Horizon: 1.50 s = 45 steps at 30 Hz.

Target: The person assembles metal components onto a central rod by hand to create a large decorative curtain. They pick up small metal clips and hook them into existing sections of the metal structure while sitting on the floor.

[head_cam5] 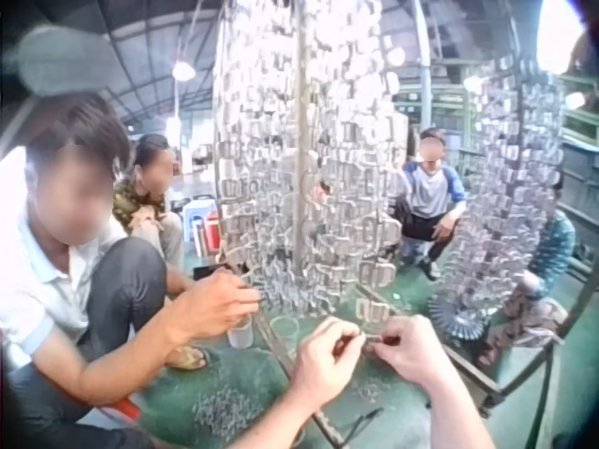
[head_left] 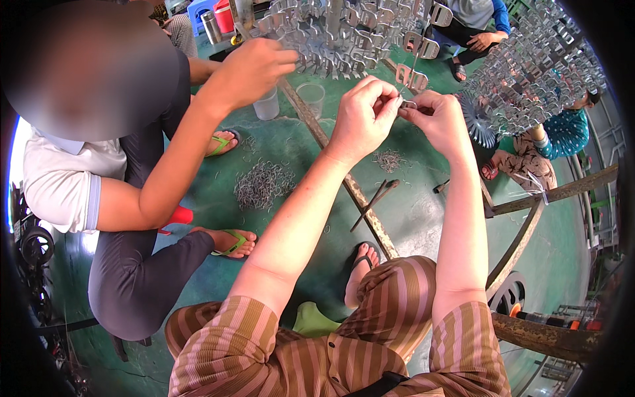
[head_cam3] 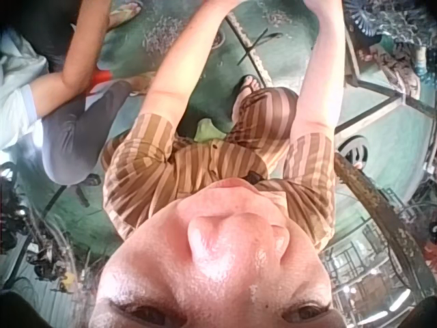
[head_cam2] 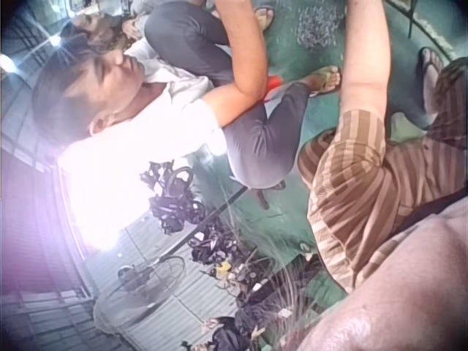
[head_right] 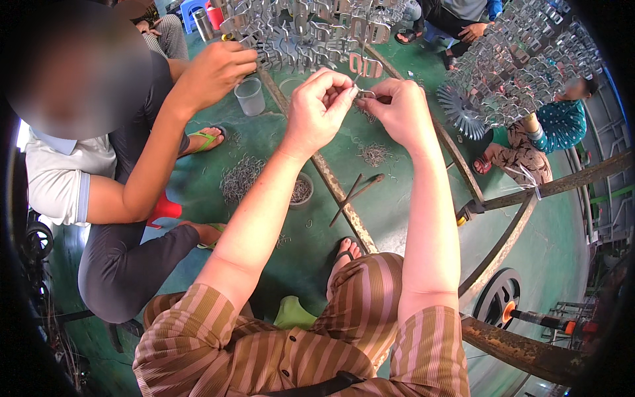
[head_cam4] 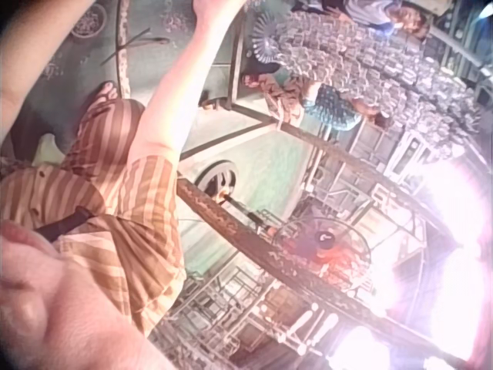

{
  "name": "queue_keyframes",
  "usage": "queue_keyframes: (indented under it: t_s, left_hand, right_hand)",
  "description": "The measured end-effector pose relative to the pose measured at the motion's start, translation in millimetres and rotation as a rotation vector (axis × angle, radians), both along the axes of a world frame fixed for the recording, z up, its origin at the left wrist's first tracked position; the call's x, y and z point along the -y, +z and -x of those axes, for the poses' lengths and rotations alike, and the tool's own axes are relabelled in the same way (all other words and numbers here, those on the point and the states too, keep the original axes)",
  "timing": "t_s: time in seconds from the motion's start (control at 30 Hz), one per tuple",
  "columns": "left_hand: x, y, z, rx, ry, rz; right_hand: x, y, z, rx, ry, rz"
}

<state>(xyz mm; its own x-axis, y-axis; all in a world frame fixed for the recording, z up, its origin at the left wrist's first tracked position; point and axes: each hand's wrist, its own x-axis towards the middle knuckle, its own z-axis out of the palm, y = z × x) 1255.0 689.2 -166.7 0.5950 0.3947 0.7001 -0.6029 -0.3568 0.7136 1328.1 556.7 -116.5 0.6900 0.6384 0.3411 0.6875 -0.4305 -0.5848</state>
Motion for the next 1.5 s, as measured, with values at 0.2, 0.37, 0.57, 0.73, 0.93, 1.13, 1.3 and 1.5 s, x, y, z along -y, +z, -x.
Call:
queue_keyframes:
  t_s: [0.2, 0.37, 0.57, 0.73, 0.93, 1.13, 1.3, 1.5]
  left_hand:
    - [-2, -3, 1, -0.002, 0.037, -0.008]
    - [-9, -46, -8, -0.157, 0.123, 0.221]
    - [-40, -65, -38, -0.448, -0.087, 0.551]
    - [-48, -59, -72, -0.458, -0.516, 0.824]
    - [-54, -64, -84, -0.425, -0.472, 0.893]
    - [-64, -64, -82, -0.391, -0.468, 0.910]
    - [-69, -63, -81, -0.361, -0.492, 0.948]
    - [-69, -64, -78, -0.309, -0.576, 1.041]
  right_hand:
    - [-7, -7, -1, 0.023, 0.037, -0.063]
    - [-12, -16, -22, 0.065, -0.095, -0.109]
    - [-36, -31, -66, -0.048, -0.228, -0.200]
    - [-52, -46, -102, -0.125, -0.179, -0.297]
    - [-67, -43, -124, -0.262, -0.061, -0.257]
    - [-77, -28, -122, -0.455, 0.075, -0.265]
    - [-82, -15, -115, -0.462, 0.037, -0.134]
    - [-87, -13, -110, -0.423, 0.031, -0.011]
